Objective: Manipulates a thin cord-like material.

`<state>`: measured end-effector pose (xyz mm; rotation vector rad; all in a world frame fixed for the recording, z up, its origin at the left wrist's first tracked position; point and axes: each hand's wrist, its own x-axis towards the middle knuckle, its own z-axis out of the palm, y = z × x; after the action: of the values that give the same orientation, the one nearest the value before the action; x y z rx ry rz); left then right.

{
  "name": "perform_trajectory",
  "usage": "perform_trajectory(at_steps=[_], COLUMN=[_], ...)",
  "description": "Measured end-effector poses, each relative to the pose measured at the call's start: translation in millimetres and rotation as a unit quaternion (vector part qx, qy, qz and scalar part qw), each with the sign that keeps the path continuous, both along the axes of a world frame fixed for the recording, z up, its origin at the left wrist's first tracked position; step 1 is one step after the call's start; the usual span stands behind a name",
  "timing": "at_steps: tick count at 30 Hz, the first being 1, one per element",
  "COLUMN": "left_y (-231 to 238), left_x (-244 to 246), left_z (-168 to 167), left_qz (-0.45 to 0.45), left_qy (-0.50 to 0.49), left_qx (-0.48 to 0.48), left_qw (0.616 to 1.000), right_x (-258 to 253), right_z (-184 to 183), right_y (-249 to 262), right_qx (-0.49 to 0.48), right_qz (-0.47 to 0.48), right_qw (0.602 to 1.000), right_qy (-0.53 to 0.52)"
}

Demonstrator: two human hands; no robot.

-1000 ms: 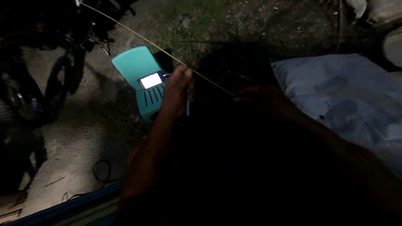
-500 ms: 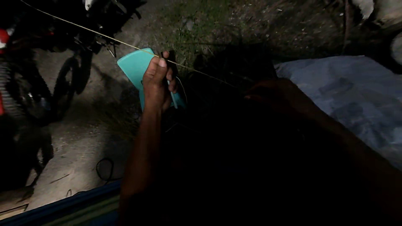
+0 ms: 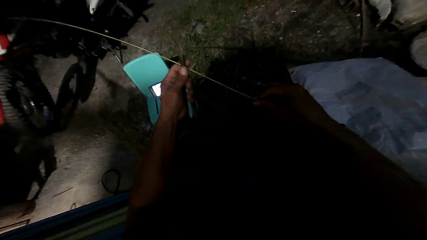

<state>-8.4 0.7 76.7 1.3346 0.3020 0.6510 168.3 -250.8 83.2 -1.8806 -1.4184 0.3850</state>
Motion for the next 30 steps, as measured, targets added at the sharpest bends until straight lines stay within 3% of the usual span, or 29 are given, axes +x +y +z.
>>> perform_trajectory(at_steps=[6, 11, 15, 19, 22, 26, 30], left_y=[-15.2, 9.6, -11.9, -5.4, 1.2, -8.2, 9.7], left_x=[2.9, -4.6, 2.6, 1.5, -1.1, 2.5, -2.5], left_z=[-5.9, 3.8, -3.3, -2.4, 1.9, -2.4, 4.4], left_qz=[-0.031, 0.027, -0.025, -0.025, 0.001, -0.031, 0.032], left_qy=[0.017, -0.026, -0.002, 0.012, -0.008, 0.013, -0.029], left_qx=[-0.008, 0.007, -0.002, -0.006, -0.012, -0.019, -0.018], left_qw=[0.999, 0.999, 1.0, 1.0, 1.0, 0.999, 0.999], right_x=[-4.2, -1.6, -0.5, 0.5, 5.9, 5.7, 7.0], right_z=[0.5, 8.4, 7.5, 10.6, 4.2, 8.1, 10.4], right_y=[1.5, -3.5, -3.3, -3.9, -5.4, -5.5, -9.2], right_qx=[0.027, -0.027, -0.017, -0.024, 0.024, 0.019, 0.026], right_qz=[0.011, -0.009, -0.003, -0.009, 0.012, -0.002, -0.001], right_qw=[0.999, 0.998, 0.997, 0.999, 0.999, 1.0, 1.0], right_qy=[0.036, 0.06, 0.074, 0.048, 0.023, 0.015, -0.008])
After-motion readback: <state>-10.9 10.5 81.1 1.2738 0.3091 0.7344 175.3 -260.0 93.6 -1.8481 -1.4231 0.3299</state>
